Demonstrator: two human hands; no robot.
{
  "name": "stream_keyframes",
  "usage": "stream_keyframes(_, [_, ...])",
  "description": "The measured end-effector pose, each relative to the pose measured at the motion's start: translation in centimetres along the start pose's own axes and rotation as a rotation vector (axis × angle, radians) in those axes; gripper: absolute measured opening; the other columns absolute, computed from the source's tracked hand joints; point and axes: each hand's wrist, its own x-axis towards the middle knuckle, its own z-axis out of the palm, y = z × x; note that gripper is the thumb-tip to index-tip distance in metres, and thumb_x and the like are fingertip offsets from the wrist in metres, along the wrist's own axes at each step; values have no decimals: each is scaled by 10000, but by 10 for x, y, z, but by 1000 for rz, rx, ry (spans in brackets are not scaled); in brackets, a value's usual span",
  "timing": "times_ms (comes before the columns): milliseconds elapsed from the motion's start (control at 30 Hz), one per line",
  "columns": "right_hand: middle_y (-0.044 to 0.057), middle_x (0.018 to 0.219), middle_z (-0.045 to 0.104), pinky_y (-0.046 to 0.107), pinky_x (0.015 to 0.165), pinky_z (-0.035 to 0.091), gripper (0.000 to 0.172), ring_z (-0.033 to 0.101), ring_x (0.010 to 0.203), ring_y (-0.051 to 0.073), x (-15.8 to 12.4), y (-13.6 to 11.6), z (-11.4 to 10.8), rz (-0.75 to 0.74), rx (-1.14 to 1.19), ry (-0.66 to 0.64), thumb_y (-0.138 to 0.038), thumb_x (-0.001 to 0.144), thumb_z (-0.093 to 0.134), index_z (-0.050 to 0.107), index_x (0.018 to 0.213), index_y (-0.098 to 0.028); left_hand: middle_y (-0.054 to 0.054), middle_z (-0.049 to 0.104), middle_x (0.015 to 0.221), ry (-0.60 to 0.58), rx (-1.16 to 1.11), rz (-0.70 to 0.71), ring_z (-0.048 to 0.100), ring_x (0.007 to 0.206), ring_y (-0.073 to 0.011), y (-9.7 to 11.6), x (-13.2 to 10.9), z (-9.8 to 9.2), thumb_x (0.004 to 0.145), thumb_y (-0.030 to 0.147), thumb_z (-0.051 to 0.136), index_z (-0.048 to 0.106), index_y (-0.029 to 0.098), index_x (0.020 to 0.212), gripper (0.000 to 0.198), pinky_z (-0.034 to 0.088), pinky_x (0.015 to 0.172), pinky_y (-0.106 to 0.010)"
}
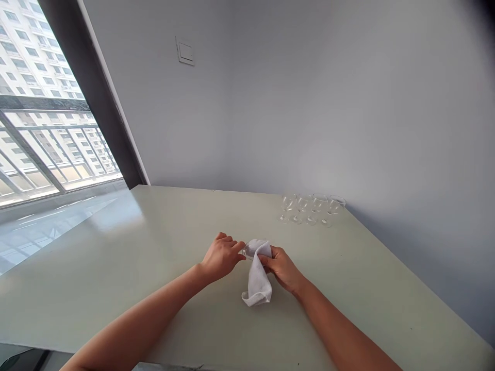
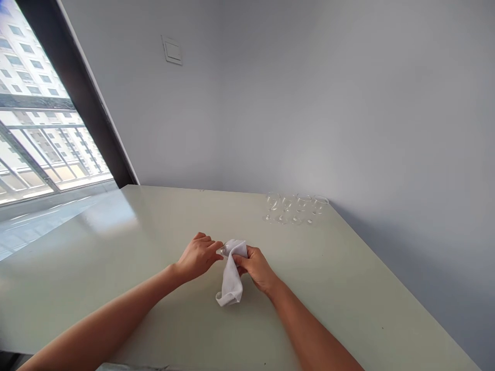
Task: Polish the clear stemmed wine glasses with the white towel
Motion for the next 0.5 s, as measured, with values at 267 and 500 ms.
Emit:
stream_keyframes(267, [27,608,604,271,485,443,421,554,494,139,-4,-8,-9,42,-128,-184,-516,648,654,646,742,-106,0,613,672,-606,-672,-118,544,611,-113,-10,1,-14,877,392,318,591,181,760,365,387,569,-222])
stream_keyframes(500, [-24,529,550,220,446,379,349,487,424,89,5,13,-3,89,175,67,-498,674,646,587,702,-155,-83,596,785,68,133,56,554,785,-198,10,-2,2,859,259,421,516,162,1053,237,360,771,-364])
